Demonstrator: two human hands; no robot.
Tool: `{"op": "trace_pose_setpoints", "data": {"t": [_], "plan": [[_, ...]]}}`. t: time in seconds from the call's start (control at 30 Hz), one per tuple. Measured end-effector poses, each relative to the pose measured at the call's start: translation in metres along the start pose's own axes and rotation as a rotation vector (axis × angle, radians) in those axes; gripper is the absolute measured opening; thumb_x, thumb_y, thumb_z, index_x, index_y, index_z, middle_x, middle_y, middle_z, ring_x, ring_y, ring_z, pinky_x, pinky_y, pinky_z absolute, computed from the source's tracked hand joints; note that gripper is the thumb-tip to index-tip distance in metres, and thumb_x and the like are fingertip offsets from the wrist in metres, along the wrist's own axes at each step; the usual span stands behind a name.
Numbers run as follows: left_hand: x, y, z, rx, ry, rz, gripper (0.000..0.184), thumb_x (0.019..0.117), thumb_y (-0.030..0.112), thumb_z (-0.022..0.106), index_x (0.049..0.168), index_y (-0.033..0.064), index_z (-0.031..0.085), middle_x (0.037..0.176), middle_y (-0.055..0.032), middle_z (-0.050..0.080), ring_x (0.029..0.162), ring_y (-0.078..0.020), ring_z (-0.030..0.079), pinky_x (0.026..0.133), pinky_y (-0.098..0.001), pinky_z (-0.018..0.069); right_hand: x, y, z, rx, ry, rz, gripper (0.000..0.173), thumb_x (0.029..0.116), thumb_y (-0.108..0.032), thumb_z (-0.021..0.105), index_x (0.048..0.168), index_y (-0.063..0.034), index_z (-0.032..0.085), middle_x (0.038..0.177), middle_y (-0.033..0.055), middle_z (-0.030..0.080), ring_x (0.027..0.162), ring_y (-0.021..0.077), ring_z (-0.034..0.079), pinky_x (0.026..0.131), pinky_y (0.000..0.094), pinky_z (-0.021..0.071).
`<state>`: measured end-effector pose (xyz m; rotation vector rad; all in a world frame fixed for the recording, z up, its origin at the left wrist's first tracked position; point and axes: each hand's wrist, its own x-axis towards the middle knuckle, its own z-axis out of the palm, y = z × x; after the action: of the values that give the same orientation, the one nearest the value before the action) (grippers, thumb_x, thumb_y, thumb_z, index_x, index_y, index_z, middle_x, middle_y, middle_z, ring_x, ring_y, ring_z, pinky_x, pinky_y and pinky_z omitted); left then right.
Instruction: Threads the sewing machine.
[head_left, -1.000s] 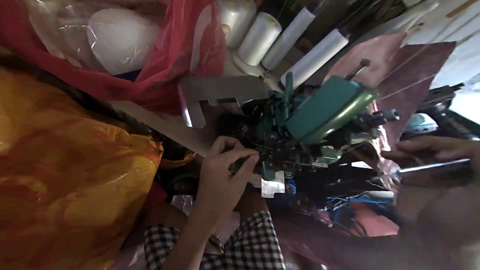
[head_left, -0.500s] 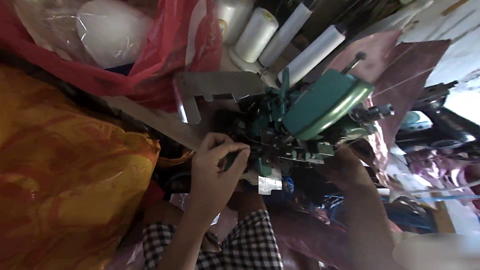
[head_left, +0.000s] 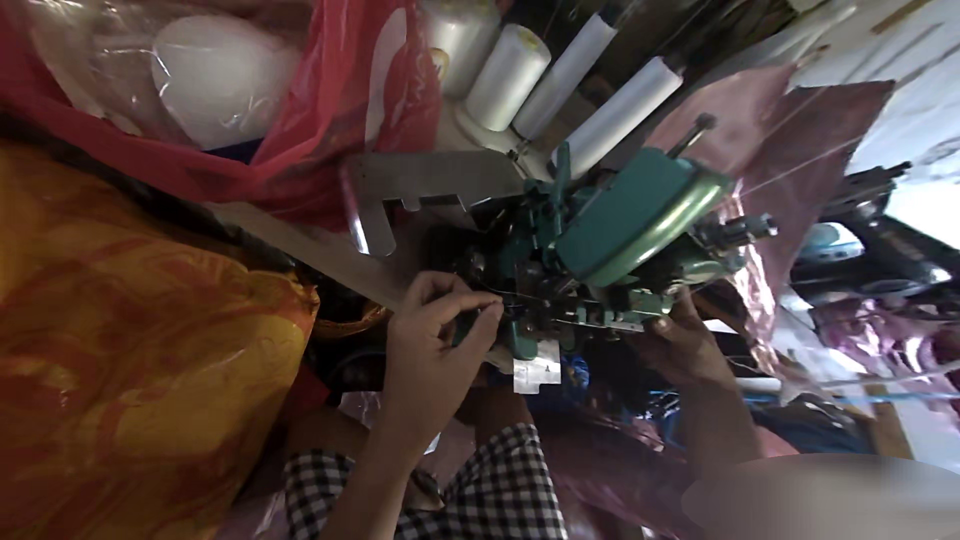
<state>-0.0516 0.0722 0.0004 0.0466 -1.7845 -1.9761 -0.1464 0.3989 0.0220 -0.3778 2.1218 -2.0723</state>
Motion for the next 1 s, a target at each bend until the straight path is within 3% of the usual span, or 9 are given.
{"op": "trace_pose_setpoints", "data": {"t": [0.1, 0.17, 0.23, 0.27, 0.33, 0.4, 0.5, 0.7, 1.0], "plan": [[-0.001, 0.002, 0.0, -0.008, -0.016, -0.014, 0.008, 0.0901, 0.011, 0.074, 0.095, 0.0076, 0.079, 0.098, 0.0022, 0.061, 0.067, 0.0064, 0.05, 0.055, -0.0065, 0.042, -0.001, -0.004, -0.007, -0.109, -0.017, -0.028, 0.091, 0.0826, -0.026, 0.083, 0.153, -0.008, 0.028, 0.136, -0.0009, 0.06, 0.117, 0.0132, 0.065, 0.096, 0.0359, 0.058], [-0.002, 0.003, 0.0, -0.031, -0.032, -0.027, 0.008, 0.091, 0.012, 0.073, 0.095, 0.0072, 0.079, 0.097, 0.0021, 0.061, 0.067, 0.0062, 0.049, 0.055, -0.0068, 0.0417, -0.009, -0.019, -0.005, -0.401, 0.102, -0.02, 0.061, 0.0891, -0.03, 0.076, 0.139, -0.0102, 0.046, 0.118, -0.0089, 0.066, 0.098, 0.0021, 0.067, 0.082, 0.0233, 0.0591], [-0.005, 0.005, 0.002, -0.091, -0.032, -0.051, 0.008, 0.0916, 0.01, 0.073, 0.095, 0.0062, 0.079, 0.095, 0.0018, 0.062, 0.067, 0.0053, 0.052, 0.057, -0.0076, 0.0444, -0.02, -0.037, 0.013, -0.531, 0.329, -0.031, 0.021, 0.102, -0.026, 0.057, 0.117, -0.0119, 0.062, 0.089, -0.0142, 0.065, 0.067, -0.0044, 0.058, 0.059, 0.0155, 0.0499], [-0.008, 0.007, 0.003, -0.136, -0.022, -0.081, 0.009, 0.092, 0.008, 0.072, 0.096, 0.0052, 0.079, 0.095, 0.0013, 0.063, 0.069, 0.0046, 0.055, 0.059, -0.0083, 0.0477, -0.026, -0.047, 0.024, -0.485, 0.429, -0.052, 0.019, 0.1067, -0.021, 0.047, 0.108, -0.0128, 0.064, 0.085, -0.0146, 0.066, 0.061, -0.0049, 0.056, 0.055, 0.0133, 0.0473], [-0.012, 0.011, 0.007, -0.235, 0.024, -0.165, 0.01, 0.0926, 0.005, 0.07, 0.097, 0.0043, 0.079, 0.092, 0.002, 0.065, 0.065, 0.0049, 0.055, 0.057, -0.0092, 0.0475, -0.042, -0.067, 0.04, -0.352, 0.413, -0.187, 0.029, 0.1069, -0.018, 0.042, 0.097, -0.0191, 0.069, 0.091, -0.0148, 0.07, 0.069, -0.0044, 0.061, 0.061, 0.0121, 0.0506], [-0.017, 0.014, 0.012, -0.368, 0.08, -0.273, 0.012, 0.0943, 0.004, 0.067, 0.098, 0.0049, 0.079, 0.09, 0.0034, 0.066, 0.058, 0.005, 0.049, 0.051, -0.0103, 0.0418, -0.056, -0.083, 0.057, -0.392, 0.237, -0.382, 0.033, 0.1078, -0.035, 0.046, 0.097, -0.026, 0.076, 0.101, -0.0147, 0.071, 0.089, -0.0015, 0.066, 0.077, 0.0145, 0.0546], [-0.024, 0.018, 0.018, -0.535, 0.14, -0.401, 0.015, 0.0971, 0.003, 0.062, 0.099, 0.0035, 0.077, 0.08, 0.005, 0.067, 0.051, 0.0052, 0.045, 0.046, -0.0111, 0.0392, -0.064, -0.095, 0.107, -0.438, 0.073, -0.519, 0.043, 0.1061, -0.053, 0.042, 0.106, -0.0306, 0.078, 0.096, -0.0175, 0.074, 0.086, -0.0035, 0.067, 0.077, 0.0147, 0.0525], [-0.023, 0.02, 0.02, -0.604, 0.168, -0.499, 0.023, 0.1025, 0.004, 0.052, 0.101, 0.0002, 0.075, 0.08, -0.0001, 0.069, 0.055, 0.0009, 0.054, 0.051, -0.0125, 0.0454, -0.045, -0.065, 0.148, -0.512, -0.105, -0.575, 0.022, 0.1015, -0.015, 0.064, 0.122, -0.0162, 0.073, 0.114, -0.0075, 0.074, 0.103, 0.0014, 0.069, 0.09, 0.0186, 0.0585], [-0.018, 0.024, 0.02, -0.633, 0.192, -0.555, 0.025, 0.1044, 0.003, 0.049, 0.098, -0.0009, 0.074, 0.083, -0.0036, 0.072, 0.059, -0.0009, 0.059, 0.052, -0.013, 0.0478, -0.032, -0.051, 0.157, -0.602, -0.148, -0.653, 0.017, 0.0996, -0.011, 0.067, 0.114, -0.0063, 0.074, 0.116, 0.0031, 0.076, 0.115, 0.0102, 0.069, 0.103, 0.0271, 0.0556]]}}
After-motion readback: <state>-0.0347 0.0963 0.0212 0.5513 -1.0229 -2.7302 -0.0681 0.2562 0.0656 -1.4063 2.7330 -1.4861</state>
